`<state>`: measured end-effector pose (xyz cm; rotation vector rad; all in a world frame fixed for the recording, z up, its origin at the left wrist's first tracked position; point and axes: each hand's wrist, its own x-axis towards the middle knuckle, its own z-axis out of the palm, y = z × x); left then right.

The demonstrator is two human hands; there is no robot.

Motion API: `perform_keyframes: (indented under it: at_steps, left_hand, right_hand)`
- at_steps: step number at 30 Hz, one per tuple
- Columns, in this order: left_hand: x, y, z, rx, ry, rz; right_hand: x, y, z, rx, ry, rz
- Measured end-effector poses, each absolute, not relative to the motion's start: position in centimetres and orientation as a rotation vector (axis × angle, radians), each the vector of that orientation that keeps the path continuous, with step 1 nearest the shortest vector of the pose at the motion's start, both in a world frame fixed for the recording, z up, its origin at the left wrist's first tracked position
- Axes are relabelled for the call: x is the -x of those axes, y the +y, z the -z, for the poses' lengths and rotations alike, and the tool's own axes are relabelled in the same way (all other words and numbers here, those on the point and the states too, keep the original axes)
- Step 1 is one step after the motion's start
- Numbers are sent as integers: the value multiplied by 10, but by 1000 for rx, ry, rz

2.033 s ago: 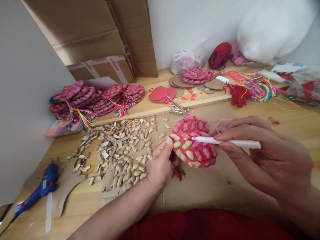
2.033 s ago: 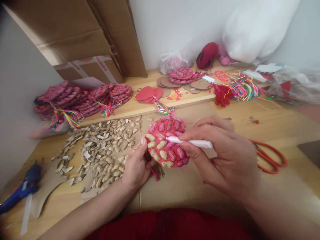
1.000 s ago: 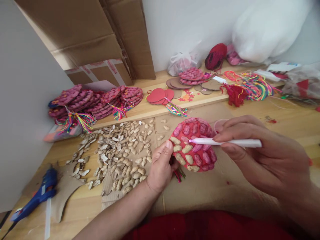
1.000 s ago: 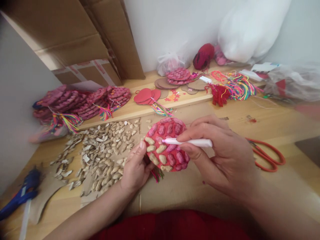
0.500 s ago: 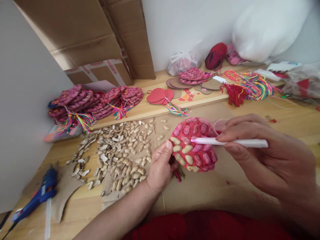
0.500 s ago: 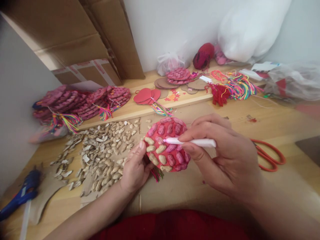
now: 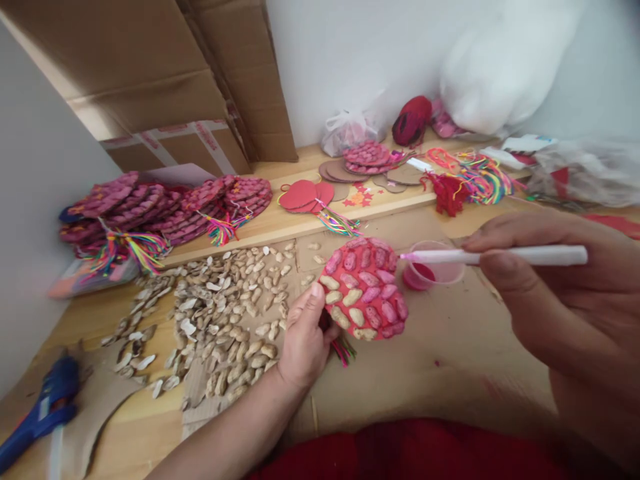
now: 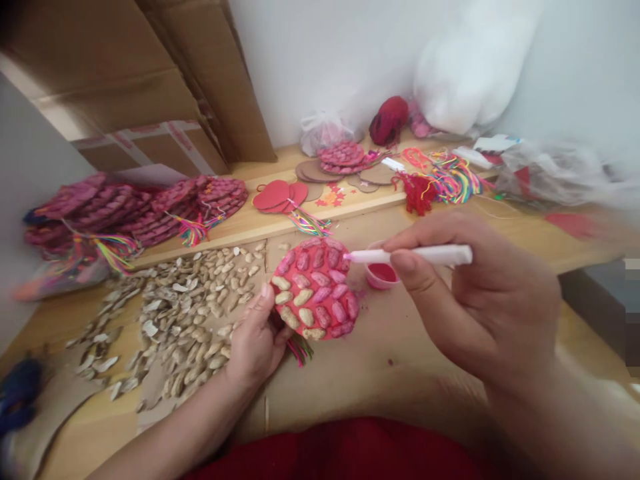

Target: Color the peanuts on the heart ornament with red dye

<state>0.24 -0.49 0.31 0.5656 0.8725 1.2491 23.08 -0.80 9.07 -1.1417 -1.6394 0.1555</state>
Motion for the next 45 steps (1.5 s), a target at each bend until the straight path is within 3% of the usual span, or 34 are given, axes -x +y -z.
perform_keyframes:
  at_steps: [7,22,45]
  left_hand:
    - [-1,-3,-3,-512,874,-1299]
    - [0,-4,0,-536,892,-1244]
    - [-2,-6,0,-599,927,-1165]
  right_hand:
    - [-263,-3,-92,1526,-1833,163]
    - [-256,15,-50,1620,-1887,168]
    - [-258,18,-49,1592,-1920,131]
